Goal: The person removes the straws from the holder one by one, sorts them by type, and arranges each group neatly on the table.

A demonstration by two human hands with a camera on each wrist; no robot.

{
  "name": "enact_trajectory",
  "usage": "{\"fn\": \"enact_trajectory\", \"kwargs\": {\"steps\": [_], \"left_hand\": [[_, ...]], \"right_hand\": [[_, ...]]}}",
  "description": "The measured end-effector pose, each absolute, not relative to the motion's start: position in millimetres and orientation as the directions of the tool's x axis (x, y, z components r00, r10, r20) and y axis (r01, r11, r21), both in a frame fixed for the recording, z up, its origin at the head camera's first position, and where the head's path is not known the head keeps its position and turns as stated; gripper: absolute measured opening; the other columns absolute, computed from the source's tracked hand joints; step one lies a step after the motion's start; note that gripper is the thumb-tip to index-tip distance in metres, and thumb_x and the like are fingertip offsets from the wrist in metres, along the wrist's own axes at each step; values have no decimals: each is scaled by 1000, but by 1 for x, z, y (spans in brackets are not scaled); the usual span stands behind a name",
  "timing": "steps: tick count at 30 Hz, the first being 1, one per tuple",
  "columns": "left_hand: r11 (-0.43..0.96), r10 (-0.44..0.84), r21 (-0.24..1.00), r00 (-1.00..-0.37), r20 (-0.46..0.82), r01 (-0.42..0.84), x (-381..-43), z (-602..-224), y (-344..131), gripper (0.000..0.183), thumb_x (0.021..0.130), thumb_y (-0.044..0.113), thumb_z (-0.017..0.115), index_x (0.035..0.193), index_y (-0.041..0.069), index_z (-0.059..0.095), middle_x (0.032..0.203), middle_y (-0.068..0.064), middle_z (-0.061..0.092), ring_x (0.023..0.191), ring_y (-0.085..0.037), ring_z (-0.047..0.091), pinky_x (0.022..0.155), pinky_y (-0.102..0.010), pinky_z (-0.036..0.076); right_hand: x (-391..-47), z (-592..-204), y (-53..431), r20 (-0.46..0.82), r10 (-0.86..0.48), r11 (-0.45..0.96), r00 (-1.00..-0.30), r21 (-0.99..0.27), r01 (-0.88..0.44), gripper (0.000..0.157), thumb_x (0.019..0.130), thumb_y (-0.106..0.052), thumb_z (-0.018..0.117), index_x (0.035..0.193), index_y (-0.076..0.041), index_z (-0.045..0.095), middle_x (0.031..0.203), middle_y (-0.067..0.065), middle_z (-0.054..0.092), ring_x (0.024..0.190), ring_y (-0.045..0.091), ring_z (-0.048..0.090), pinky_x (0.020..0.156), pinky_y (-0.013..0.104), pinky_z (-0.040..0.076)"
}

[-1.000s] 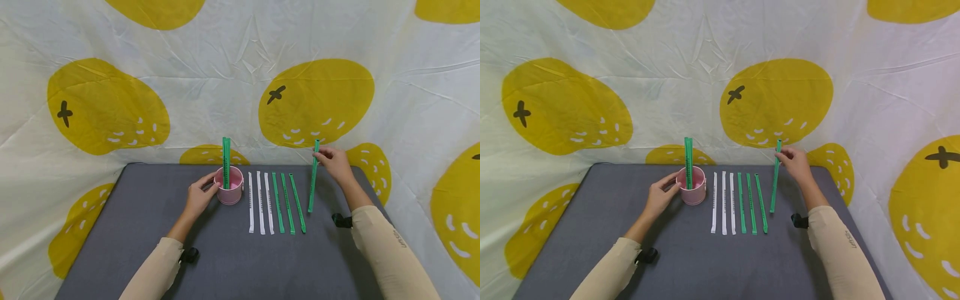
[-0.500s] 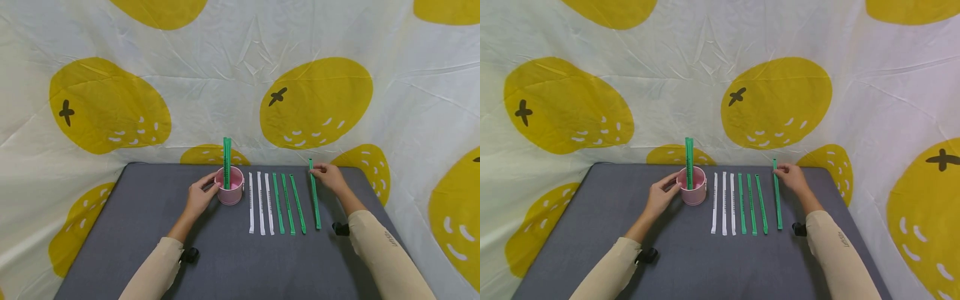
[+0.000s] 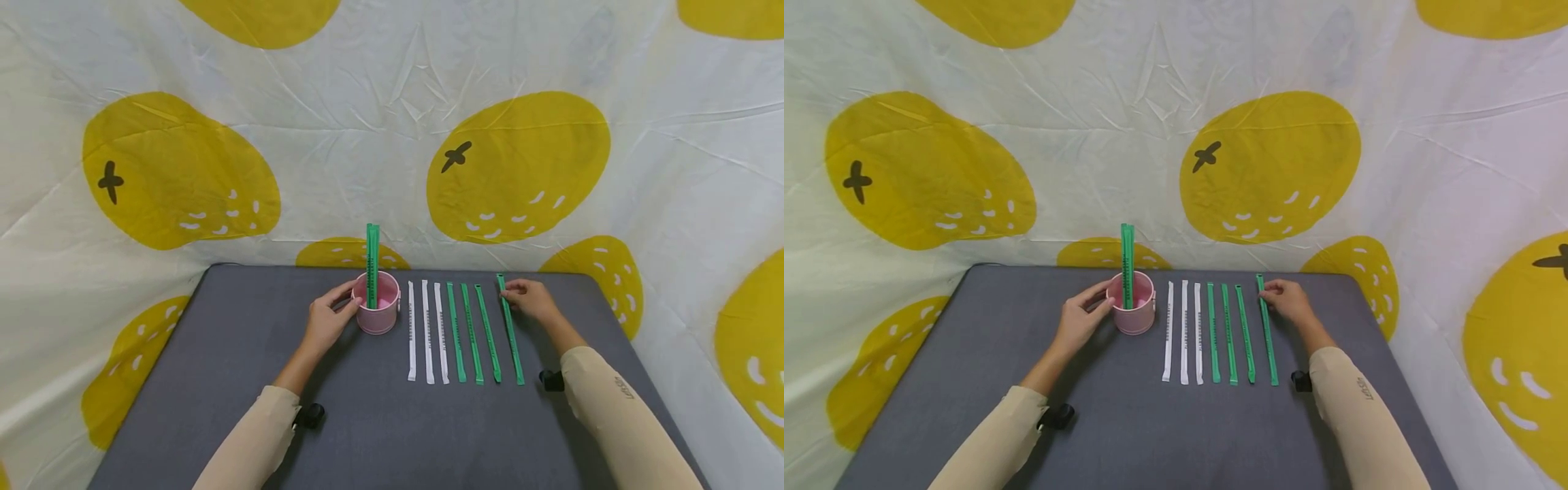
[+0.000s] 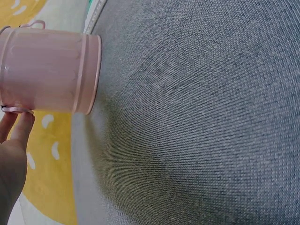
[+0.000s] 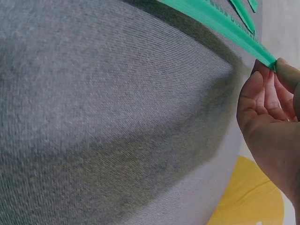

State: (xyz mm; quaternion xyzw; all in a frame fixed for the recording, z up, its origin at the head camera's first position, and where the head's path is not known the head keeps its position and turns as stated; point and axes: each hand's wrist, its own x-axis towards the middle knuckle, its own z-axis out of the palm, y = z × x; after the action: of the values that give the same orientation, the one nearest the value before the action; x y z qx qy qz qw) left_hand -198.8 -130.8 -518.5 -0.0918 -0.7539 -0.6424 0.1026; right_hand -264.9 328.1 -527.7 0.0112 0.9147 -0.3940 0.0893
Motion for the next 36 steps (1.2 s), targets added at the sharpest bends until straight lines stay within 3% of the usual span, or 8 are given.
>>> {"fn": "enact_trajectory", "kwargs": {"steps": [12,19,27,36], "left_hand": [[193,3,934,-952,307,302,-200,-522,-131,42,92,12,79,132,8,71,130,-17,71,121,-38,67,96,-48,58],[192,12,937,-956,294,291,-199,-524,-132,44,92,20,81,134,11,71,131,-16,71,123,-38,67,97,-50,58],[173,18,948,-963,268,267,-199,-524,-133,45,92,15,79,135,7,69,135,-19,68,126,-40,64,101,-54,55],[178,33,957,-973,228,231,-192,-507,-127,45,94,3,74,137,-3,64,137,-29,63,129,-51,58,104,-63,49]], "right_hand": [[-262,-542,318,-192,-20,621,-981,-771,138,40,104,-19,64,133,8,62,121,27,71,85,14,69,75,28,62],[-260,-547,317,-171,-4,630,-985,-765,130,37,104,-19,63,131,7,64,120,27,70,89,19,68,74,28,61],[-261,-547,315,-151,18,646,-988,-753,127,36,102,-20,67,129,5,67,116,24,73,83,17,69,72,27,61],[-257,-545,312,-138,49,674,-989,-727,135,33,101,-22,69,123,2,71,105,18,77,76,16,69,70,29,61]]}}
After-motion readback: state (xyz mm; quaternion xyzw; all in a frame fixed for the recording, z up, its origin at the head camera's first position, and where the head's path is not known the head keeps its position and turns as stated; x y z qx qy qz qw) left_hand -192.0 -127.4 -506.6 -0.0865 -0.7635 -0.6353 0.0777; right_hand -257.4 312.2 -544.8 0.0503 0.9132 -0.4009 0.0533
